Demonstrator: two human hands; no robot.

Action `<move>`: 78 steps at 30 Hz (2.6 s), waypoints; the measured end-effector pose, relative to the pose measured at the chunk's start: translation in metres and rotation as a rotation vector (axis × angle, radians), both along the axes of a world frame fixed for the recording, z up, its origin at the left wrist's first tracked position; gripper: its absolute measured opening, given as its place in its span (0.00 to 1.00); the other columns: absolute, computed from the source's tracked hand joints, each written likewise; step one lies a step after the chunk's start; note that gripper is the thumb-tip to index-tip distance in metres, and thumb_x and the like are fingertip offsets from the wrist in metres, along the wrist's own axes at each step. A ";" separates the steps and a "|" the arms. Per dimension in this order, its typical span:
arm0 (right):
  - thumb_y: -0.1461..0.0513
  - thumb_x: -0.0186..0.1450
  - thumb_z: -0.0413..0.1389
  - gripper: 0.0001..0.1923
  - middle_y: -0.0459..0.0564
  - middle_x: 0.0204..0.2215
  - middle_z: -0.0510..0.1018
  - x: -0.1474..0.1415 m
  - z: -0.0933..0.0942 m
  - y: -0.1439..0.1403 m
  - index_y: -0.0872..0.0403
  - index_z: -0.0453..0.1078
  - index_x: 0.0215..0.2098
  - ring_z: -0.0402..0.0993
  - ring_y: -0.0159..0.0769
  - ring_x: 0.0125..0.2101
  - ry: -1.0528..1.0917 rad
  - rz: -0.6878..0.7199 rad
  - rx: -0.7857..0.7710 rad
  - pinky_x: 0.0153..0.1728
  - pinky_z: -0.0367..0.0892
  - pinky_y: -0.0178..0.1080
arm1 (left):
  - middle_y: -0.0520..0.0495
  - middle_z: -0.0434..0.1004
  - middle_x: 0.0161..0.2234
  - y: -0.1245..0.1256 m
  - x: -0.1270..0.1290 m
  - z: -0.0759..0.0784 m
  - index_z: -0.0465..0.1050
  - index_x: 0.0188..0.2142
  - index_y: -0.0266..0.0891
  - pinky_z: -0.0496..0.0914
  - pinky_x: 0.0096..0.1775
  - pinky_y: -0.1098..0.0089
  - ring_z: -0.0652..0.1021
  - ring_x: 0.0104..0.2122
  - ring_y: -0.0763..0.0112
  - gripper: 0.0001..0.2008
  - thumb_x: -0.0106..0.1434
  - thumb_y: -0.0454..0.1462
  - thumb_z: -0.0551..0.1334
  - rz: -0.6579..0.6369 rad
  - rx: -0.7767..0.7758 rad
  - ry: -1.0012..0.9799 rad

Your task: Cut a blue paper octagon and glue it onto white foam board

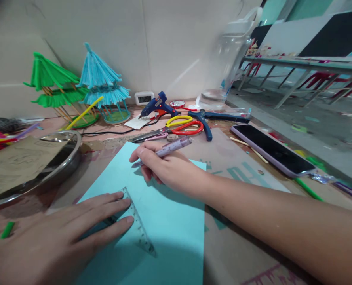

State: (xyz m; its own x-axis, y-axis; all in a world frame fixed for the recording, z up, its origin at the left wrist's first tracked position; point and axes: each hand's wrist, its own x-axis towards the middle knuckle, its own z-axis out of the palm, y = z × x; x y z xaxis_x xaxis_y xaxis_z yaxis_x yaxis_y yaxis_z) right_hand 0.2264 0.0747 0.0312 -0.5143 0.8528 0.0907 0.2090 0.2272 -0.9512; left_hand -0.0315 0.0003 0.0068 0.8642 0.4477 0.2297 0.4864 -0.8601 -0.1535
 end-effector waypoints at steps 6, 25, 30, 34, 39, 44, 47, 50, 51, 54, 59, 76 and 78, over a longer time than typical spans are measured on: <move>0.51 0.75 0.44 0.18 0.41 0.22 0.71 -0.001 -0.001 0.001 0.54 0.69 0.43 0.65 0.28 0.21 0.015 0.004 -0.004 0.22 0.61 0.31 | 0.50 0.78 0.58 0.001 0.009 0.017 0.71 0.59 0.44 0.78 0.48 0.66 0.79 0.54 0.61 0.27 0.62 0.28 0.50 -0.063 0.020 0.008; 0.52 0.75 0.45 0.17 0.41 0.21 0.71 -0.003 0.002 0.000 0.54 0.69 0.42 0.65 0.28 0.21 -0.007 -0.002 0.030 0.22 0.61 0.31 | 0.51 0.77 0.58 0.002 0.012 0.019 0.70 0.59 0.43 0.77 0.47 0.69 0.80 0.51 0.64 0.28 0.62 0.27 0.52 -0.059 0.044 0.009; 0.52 0.75 0.44 0.17 0.41 0.22 0.71 -0.002 0.002 0.000 0.55 0.69 0.42 0.65 0.28 0.22 -0.010 0.006 0.027 0.23 0.60 0.32 | 0.52 0.76 0.59 0.002 0.010 0.016 0.70 0.60 0.45 0.77 0.47 0.69 0.79 0.53 0.64 0.29 0.61 0.27 0.52 -0.052 0.018 0.009; 0.52 0.75 0.44 0.18 0.41 0.22 0.71 -0.001 0.003 -0.001 0.54 0.69 0.42 0.66 0.28 0.22 -0.021 0.008 0.028 0.24 0.61 0.32 | 0.51 0.76 0.59 0.002 0.012 0.016 0.69 0.60 0.45 0.78 0.45 0.69 0.81 0.51 0.63 0.28 0.62 0.28 0.52 -0.070 0.032 0.030; 0.50 0.75 0.45 0.19 0.41 0.23 0.71 -0.001 0.002 -0.001 0.54 0.70 0.43 0.66 0.28 0.22 -0.039 0.007 0.029 0.23 0.61 0.31 | 0.50 0.78 0.57 0.002 0.015 0.019 0.71 0.57 0.42 0.78 0.45 0.70 0.81 0.51 0.64 0.28 0.60 0.25 0.50 -0.067 0.067 -0.003; 0.50 0.75 0.44 0.19 0.41 0.23 0.72 -0.001 0.003 -0.001 0.54 0.70 0.43 0.65 0.28 0.21 -0.068 -0.005 0.020 0.23 0.61 0.32 | 0.54 0.78 0.57 0.003 0.014 0.019 0.71 0.57 0.44 0.77 0.47 0.71 0.80 0.53 0.65 0.27 0.59 0.28 0.53 -0.083 0.121 0.039; 0.51 0.75 0.45 0.18 0.41 0.22 0.72 -0.001 0.004 -0.001 0.54 0.70 0.43 0.65 0.28 0.21 -0.066 -0.009 0.025 0.23 0.60 0.32 | 0.55 0.80 0.55 0.002 0.015 0.018 0.72 0.55 0.45 0.78 0.44 0.72 0.81 0.50 0.67 0.24 0.61 0.28 0.52 -0.076 0.158 0.009; 0.52 0.75 0.45 0.17 0.42 0.23 0.73 -0.001 0.004 0.000 0.54 0.70 0.43 0.65 0.28 0.21 -0.065 0.000 0.032 0.23 0.60 0.32 | 0.55 0.80 0.54 0.002 0.016 0.017 0.71 0.55 0.44 0.78 0.43 0.72 0.82 0.49 0.67 0.23 0.62 0.28 0.52 -0.063 0.155 -0.012; 0.52 0.75 0.45 0.18 0.42 0.23 0.73 -0.001 0.003 0.000 0.54 0.70 0.43 0.65 0.28 0.21 -0.066 0.001 0.032 0.23 0.60 0.32 | 0.54 0.80 0.55 0.003 0.016 0.017 0.71 0.55 0.43 0.78 0.43 0.72 0.81 0.50 0.66 0.23 0.62 0.29 0.52 -0.065 0.151 -0.006; 0.50 0.75 0.45 0.19 0.41 0.23 0.72 0.000 0.002 0.000 0.53 0.71 0.43 0.65 0.27 0.21 -0.063 0.003 0.033 0.23 0.60 0.31 | 0.53 0.79 0.56 0.004 0.015 0.017 0.70 0.56 0.42 0.78 0.44 0.70 0.81 0.50 0.64 0.24 0.61 0.30 0.54 -0.089 0.140 0.023; 0.49 0.75 0.45 0.20 0.41 0.23 0.72 0.000 0.001 0.000 0.53 0.70 0.44 0.66 0.27 0.22 -0.067 0.007 0.030 0.22 0.61 0.30 | 0.53 0.81 0.54 0.003 0.016 0.019 0.71 0.55 0.42 0.78 0.42 0.71 0.82 0.48 0.66 0.27 0.59 0.26 0.51 -0.093 0.132 0.007; 0.52 0.76 0.45 0.18 0.40 0.23 0.71 -0.001 0.005 0.000 0.54 0.70 0.43 0.65 0.26 0.21 -0.086 0.009 0.042 0.23 0.61 0.30 | 0.53 0.81 0.54 0.004 0.019 0.015 0.73 0.54 0.45 0.78 0.39 0.73 0.83 0.48 0.67 0.23 0.64 0.28 0.50 -0.079 0.175 -0.010; 0.52 0.75 0.45 0.18 0.41 0.23 0.72 -0.001 0.005 -0.001 0.54 0.70 0.43 0.65 0.26 0.21 -0.081 0.006 0.035 0.23 0.61 0.30 | 0.54 0.82 0.52 0.004 0.019 0.017 0.74 0.52 0.45 0.78 0.37 0.73 0.84 0.44 0.69 0.23 0.66 0.28 0.48 -0.086 0.222 0.007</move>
